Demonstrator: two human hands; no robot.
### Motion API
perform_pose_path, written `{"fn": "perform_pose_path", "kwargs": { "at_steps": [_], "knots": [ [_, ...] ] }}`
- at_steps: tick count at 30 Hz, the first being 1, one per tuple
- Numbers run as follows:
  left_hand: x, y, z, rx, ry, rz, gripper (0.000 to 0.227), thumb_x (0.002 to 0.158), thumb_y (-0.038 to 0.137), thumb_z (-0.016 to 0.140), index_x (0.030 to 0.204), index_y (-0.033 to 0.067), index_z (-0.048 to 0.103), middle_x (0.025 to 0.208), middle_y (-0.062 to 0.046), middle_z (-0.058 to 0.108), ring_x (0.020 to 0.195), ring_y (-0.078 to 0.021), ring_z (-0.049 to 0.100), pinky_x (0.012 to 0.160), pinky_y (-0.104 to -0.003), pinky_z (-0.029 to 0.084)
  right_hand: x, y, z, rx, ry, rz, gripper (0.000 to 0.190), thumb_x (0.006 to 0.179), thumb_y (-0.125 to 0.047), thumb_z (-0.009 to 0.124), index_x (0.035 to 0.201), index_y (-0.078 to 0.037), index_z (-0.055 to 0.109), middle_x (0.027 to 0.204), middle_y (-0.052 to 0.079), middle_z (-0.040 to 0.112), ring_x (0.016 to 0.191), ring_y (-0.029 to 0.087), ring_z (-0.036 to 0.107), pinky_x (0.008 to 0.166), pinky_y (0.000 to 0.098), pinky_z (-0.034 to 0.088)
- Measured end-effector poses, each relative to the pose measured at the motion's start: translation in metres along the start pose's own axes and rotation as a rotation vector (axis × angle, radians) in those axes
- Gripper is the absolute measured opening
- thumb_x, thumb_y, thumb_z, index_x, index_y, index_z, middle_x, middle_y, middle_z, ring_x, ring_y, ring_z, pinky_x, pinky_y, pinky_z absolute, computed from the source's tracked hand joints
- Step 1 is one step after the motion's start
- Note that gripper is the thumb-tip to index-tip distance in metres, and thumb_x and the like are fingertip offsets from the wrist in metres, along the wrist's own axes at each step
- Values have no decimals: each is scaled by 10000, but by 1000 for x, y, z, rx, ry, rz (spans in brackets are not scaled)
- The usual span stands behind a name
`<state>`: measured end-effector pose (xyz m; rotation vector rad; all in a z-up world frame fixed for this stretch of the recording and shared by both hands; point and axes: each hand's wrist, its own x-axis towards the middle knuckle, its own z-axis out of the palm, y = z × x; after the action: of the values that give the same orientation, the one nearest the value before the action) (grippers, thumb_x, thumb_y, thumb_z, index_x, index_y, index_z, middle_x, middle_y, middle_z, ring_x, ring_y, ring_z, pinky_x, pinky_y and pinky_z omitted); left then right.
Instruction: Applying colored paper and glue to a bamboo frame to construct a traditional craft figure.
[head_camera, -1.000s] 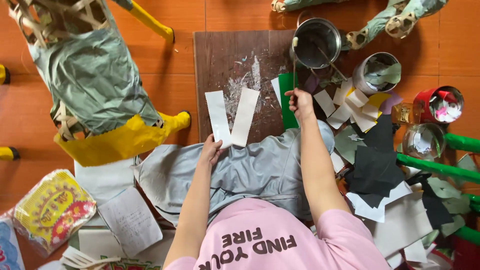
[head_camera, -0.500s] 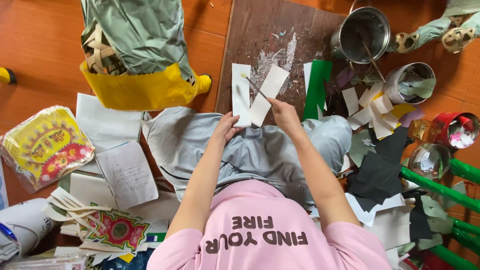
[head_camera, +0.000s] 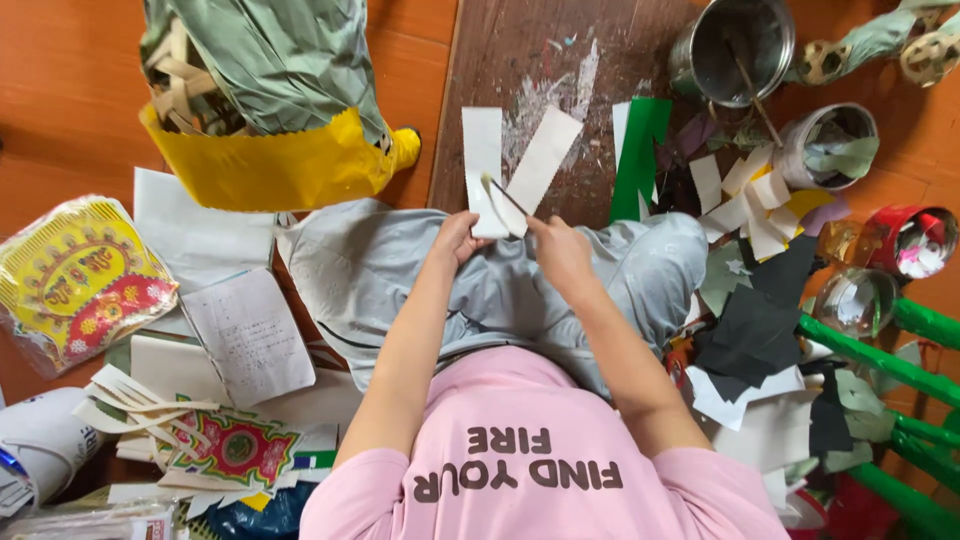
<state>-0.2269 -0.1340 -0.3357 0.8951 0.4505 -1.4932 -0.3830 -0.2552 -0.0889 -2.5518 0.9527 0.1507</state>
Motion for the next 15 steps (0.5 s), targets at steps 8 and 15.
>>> {"fn": "perform_pose_path", "kwargs": {
  "at_steps": [8,15],
  "knots": [
    [-5,6,10,-93,-28,-16,331,1003,123,464,1242,-77,575,1167,-200,709,999,-327,727,784,-480,627,-89,-3,-33,155,-128,17,369,892,-77,596,1234,-138,718,822,212,688,750,430,661,689,551,519],
    [-18,15,26,-136,-81,-10,368,1026,181,450,1303,-32,565,1254,-180,679,1081,-326,705,843,-502,601,-98,-1,-35,248,-101,33,386,894,-35,577,1254,-96,703,857,234,702,775,445,664,694,551,517]
  ]
}}
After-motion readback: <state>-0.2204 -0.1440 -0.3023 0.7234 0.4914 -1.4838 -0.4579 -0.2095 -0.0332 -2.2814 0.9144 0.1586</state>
